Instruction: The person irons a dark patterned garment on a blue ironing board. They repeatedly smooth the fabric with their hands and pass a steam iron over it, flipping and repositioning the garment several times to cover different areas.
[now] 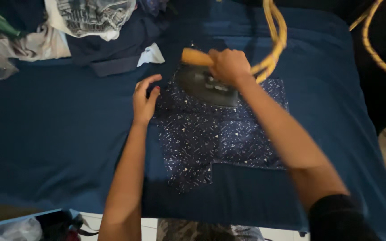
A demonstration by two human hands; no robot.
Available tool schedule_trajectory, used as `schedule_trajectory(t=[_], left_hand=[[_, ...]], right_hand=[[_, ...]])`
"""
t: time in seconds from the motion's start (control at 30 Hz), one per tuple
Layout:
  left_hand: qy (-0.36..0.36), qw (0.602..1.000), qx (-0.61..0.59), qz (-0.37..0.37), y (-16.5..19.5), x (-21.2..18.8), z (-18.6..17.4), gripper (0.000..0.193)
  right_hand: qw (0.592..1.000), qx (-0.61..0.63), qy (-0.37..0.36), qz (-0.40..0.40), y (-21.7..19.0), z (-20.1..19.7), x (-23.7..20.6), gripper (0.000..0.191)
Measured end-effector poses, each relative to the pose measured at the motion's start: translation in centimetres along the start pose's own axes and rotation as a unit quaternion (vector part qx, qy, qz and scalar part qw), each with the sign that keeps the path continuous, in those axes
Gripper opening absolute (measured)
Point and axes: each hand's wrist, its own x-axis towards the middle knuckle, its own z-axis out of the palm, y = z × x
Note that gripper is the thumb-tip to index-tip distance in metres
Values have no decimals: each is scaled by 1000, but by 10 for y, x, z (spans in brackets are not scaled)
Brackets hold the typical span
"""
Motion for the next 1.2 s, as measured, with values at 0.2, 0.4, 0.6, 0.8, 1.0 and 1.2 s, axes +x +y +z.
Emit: schedule_trajectory(t=[0.2, 0.4, 0.6, 0.8, 1.0, 1.2], left_hand=[[16, 965, -254, -68, -7, 8, -2, 28], [-28, 999, 39, 18, 7, 6, -3, 35], [-65, 985, 126, 98, 2, -3, -3, 22], [-80, 984, 144, 70, -1, -2, 1, 15], [-81, 985, 149, 33, 5, -2, 0, 16], [-81, 985, 146, 41, -1, 0, 3, 14]], right_hand=[[996, -10, 6, -83, -6, 1, -7, 21], [996, 30, 80, -30, -24, 6, 15, 19], [992, 12, -74, -100, 14, -6, -21, 25], [998, 15, 1, 63, 53, -9, -39, 20], [999, 4, -47, -22, 84, -12, -55, 25], [997, -46, -58, 20, 125, -4, -97, 48]])
